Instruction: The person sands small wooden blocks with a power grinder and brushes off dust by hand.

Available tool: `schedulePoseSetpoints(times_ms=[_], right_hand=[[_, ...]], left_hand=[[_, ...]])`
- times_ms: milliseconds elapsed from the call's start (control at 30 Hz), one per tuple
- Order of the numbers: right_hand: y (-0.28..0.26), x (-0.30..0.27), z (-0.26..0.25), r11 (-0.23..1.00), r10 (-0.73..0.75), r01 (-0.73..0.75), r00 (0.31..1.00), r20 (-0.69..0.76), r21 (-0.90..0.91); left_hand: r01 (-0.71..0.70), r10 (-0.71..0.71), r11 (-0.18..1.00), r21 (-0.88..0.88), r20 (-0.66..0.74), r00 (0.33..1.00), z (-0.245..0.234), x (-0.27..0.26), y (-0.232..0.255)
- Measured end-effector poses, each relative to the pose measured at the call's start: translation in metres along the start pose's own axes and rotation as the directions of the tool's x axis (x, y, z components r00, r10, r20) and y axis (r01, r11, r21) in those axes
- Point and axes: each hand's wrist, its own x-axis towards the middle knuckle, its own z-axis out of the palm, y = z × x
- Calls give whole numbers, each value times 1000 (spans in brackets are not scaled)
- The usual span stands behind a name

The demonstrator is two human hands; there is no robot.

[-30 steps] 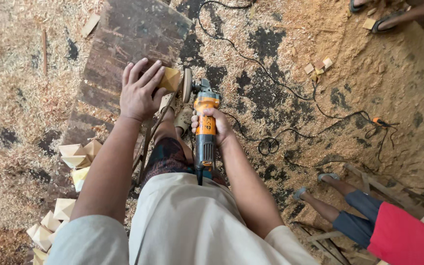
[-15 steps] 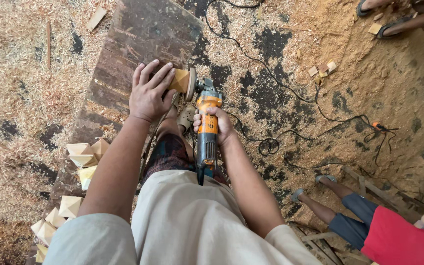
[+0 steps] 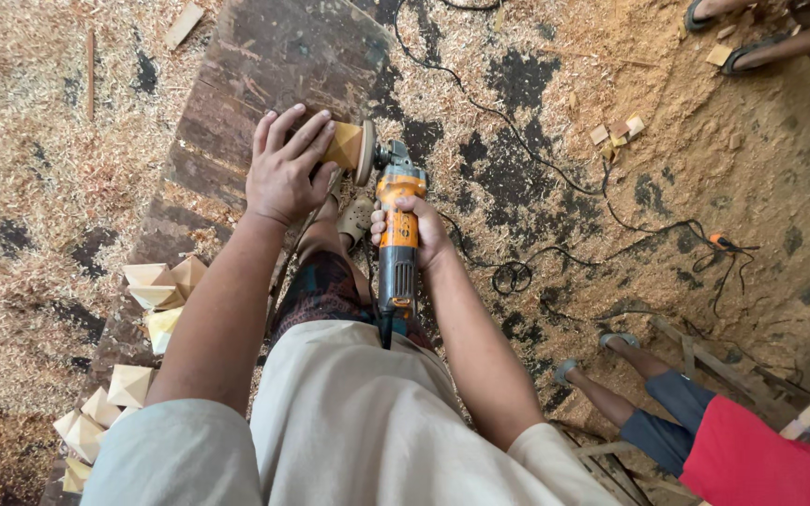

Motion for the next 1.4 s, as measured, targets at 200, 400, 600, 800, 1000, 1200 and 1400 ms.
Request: schedulePoseSetpoints(times_ms=[200, 400, 600, 800, 1000, 1200, 1400], right_hand=[[-2, 5, -5, 1000, -9, 9, 999, 43, -7], [4, -31, -26, 997, -77, 77, 997, 15, -3], [-8, -85, -61, 976, -199, 196, 980, -26, -92], [3, -101, -72, 968, -249, 249, 968, -41, 1], [6, -85, -62, 978, -206, 206, 978, -17, 22], [11, -60, -50, 992, -124, 124, 992, 33, -3], [16, -26, -23, 998, -57, 54, 994, 88, 33]], left_hand=[[0, 0, 1000, 0, 11, 1000, 1, -1, 0], [15, -14, 1000, -27, 3, 1000, 1, -9, 5], [139, -138, 990, 5, -91, 986, 13, -8, 13], [215, -204, 973, 80, -123, 971, 20, 0, 34], [41, -37, 986, -164, 27, 999, 18, 12, 24], [-25, 38, 981, -194, 62, 997, 1, 1, 7], [-32, 19, 966, -256, -52, 998, 8, -2, -1]])
